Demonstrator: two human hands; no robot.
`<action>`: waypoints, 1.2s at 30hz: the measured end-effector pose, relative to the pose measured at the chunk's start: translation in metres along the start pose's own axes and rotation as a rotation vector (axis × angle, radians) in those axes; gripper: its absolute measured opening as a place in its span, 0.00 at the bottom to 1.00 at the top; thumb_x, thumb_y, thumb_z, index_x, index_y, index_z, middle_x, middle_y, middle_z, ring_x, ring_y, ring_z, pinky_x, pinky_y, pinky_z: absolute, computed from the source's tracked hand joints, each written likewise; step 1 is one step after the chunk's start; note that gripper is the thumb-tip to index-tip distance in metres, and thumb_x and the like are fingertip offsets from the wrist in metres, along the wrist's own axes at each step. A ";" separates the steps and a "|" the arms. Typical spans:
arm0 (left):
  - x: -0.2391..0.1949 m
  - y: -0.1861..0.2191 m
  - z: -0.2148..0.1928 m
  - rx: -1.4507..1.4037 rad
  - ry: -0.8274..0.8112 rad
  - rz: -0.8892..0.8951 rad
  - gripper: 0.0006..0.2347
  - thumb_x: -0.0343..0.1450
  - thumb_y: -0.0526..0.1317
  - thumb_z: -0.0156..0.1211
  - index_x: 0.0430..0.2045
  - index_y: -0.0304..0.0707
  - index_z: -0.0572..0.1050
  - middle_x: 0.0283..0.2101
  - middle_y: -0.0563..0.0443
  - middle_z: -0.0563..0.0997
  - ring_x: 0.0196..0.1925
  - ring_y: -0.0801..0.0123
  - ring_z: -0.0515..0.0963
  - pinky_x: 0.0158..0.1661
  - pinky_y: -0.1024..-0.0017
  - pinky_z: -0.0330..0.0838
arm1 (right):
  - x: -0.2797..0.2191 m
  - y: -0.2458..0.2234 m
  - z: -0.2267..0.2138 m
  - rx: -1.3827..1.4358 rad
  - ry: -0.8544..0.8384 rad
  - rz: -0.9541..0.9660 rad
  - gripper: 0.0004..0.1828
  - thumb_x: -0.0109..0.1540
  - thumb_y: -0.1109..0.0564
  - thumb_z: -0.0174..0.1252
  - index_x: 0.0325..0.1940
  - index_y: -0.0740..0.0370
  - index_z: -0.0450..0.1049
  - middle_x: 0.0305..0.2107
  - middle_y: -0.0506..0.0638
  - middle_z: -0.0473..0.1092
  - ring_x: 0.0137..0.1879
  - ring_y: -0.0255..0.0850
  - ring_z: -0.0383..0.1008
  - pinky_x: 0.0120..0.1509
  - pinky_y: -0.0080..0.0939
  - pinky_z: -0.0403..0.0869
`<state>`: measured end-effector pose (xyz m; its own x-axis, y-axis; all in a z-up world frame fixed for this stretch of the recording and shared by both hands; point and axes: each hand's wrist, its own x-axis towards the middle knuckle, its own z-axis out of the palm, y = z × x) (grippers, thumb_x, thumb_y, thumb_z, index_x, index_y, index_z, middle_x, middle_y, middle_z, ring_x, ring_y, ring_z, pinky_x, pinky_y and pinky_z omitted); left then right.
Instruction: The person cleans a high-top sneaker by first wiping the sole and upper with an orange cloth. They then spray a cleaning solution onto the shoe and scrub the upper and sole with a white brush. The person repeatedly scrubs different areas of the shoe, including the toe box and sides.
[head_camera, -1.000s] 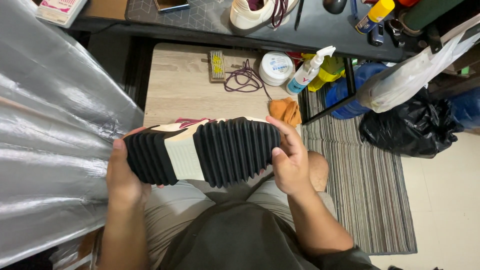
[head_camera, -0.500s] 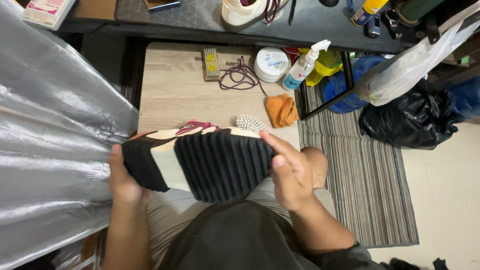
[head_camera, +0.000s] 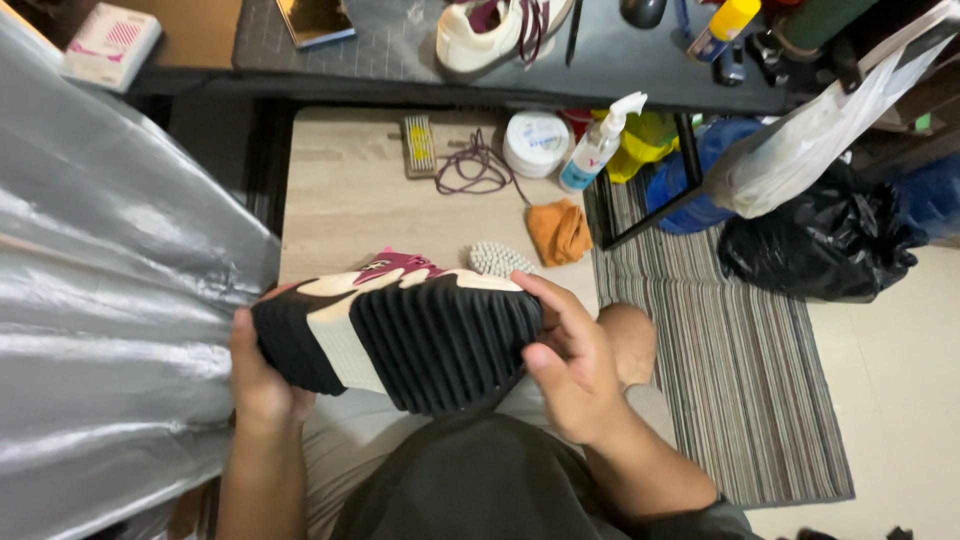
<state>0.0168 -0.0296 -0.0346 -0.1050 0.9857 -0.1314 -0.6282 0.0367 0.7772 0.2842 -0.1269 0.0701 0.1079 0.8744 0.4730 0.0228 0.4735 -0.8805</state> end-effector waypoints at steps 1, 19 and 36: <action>0.000 0.002 -0.002 -0.004 -0.009 0.008 0.23 0.77 0.58 0.42 0.45 0.38 0.77 0.45 0.29 0.83 0.42 0.58 0.87 0.49 0.63 0.84 | 0.001 0.004 -0.002 -0.002 0.000 -0.012 0.35 0.64 0.52 0.54 0.70 0.79 0.62 0.49 0.68 0.76 0.52 0.45 0.74 0.54 0.43 0.78; 0.021 0.071 -0.035 1.042 -0.279 -0.073 0.40 0.41 0.42 0.79 0.53 0.37 0.76 0.48 0.44 0.86 0.49 0.60 0.83 0.50 0.64 0.76 | 0.024 0.086 0.012 -0.441 -0.371 0.603 0.60 0.46 0.49 0.78 0.76 0.55 0.51 0.76 0.58 0.47 0.81 0.52 0.44 0.80 0.53 0.47; 0.031 0.040 -0.039 0.874 -0.265 -0.126 0.25 0.61 0.31 0.71 0.54 0.42 0.76 0.54 0.48 0.82 0.57 0.66 0.80 0.60 0.72 0.71 | 0.004 0.170 -0.039 -1.072 -0.227 0.495 0.47 0.59 0.52 0.66 0.76 0.65 0.49 0.63 0.65 0.60 0.67 0.64 0.60 0.62 0.64 0.68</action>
<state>-0.0417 -0.0044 -0.0321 0.1723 0.9675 -0.1850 0.1938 0.1508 0.9694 0.3277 -0.0468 -0.0791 0.1637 0.9862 -0.0237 0.8552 -0.1538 -0.4950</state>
